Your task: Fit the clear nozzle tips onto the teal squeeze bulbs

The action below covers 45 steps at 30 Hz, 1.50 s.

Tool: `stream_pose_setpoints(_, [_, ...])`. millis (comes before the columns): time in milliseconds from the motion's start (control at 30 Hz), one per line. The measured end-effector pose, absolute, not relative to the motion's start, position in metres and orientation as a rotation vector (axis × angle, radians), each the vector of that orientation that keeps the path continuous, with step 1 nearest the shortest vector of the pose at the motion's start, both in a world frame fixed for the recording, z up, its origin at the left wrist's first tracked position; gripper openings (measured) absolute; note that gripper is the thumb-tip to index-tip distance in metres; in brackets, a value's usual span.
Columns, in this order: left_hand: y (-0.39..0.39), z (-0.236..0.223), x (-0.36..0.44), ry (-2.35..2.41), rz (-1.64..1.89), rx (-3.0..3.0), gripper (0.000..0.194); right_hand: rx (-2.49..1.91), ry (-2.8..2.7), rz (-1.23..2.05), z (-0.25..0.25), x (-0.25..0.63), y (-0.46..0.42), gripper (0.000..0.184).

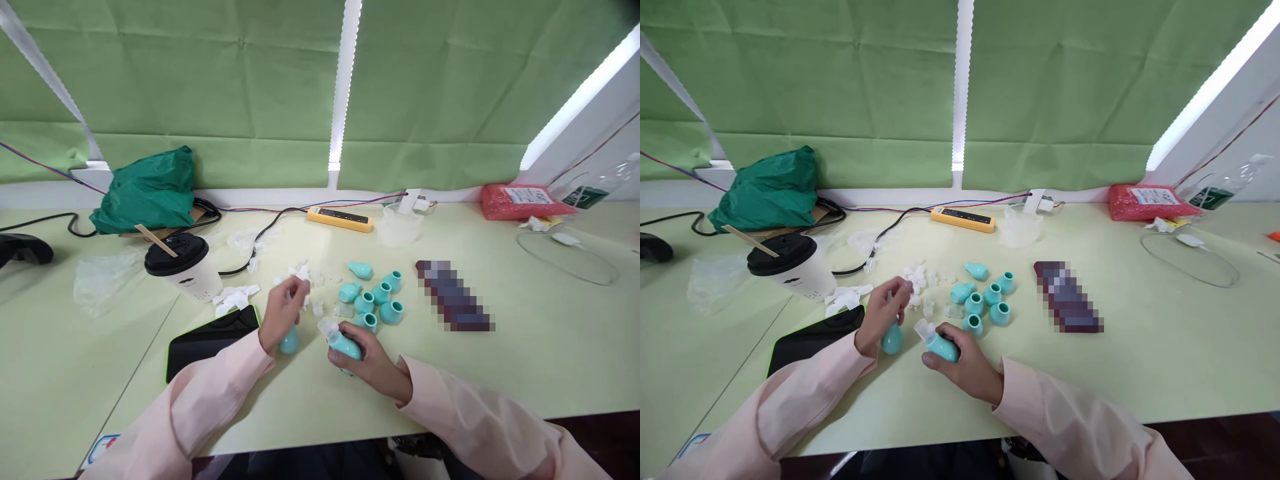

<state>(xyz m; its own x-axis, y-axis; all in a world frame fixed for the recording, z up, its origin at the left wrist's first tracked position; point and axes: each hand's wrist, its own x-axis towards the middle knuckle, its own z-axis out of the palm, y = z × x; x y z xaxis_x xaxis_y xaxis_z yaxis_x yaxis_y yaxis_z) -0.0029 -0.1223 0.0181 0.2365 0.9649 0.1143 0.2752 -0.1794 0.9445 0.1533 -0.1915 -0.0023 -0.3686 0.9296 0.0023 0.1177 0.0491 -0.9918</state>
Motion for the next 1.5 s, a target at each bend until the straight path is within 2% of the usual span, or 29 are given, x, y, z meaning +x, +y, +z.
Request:
stream_pose_setpoints(167, [-0.149,0.03,0.007,0.918,0.656,2.183,0.037,-1.048,-1.678,1.215,-0.002,0.153,-0.194,0.017])
stream_pose_setpoints(367, [-0.149,0.035,0.006,0.718,0.505,1.966,0.043,-0.963,-1.705,1.326,0.004,0.154,-0.195,0.022])
stream_pose_setpoints(600, [-0.149,0.029,0.005,0.929,0.729,2.154,0.04,-0.863,-1.519,1.621,0.009,0.16,-0.191,0.027])
stream_pose_setpoints(833, [-0.145,0.035,0.002,0.673,0.517,1.917,0.041,-0.88,-1.647,1.616,0.007,0.158,-0.193,0.023])
stream_pose_setpoints(1067, [-0.138,0.031,-0.003,0.568,0.372,1.461,0.046,-0.805,-2.129,1.221,0.013,0.161,-0.196,0.022])
stream_pose_setpoints(1200, [-0.128,0.032,-0.008,0.565,0.582,1.106,0.048,-0.787,-2.279,0.92,0.014,0.161,-0.194,0.017])
stream_pose_setpoints(1300, [-0.128,0.036,-0.007,0.61,0.615,1.125,0.036,-0.881,-2.226,0.769,0.01,0.161,-0.19,0.017])
stream_pose_setpoints(1367, [-0.132,0.038,-0.005,0.675,0.598,1.233,0.029,-0.977,-2.221,0.559,0.004,0.16,-0.186,0.023])
stream_pose_setpoints(1500, [-0.136,0.042,-0.004,0.884,0.702,1.412,0.033,-1.121,-2.286,0.142,-0.01,0.157,-0.18,0.034])
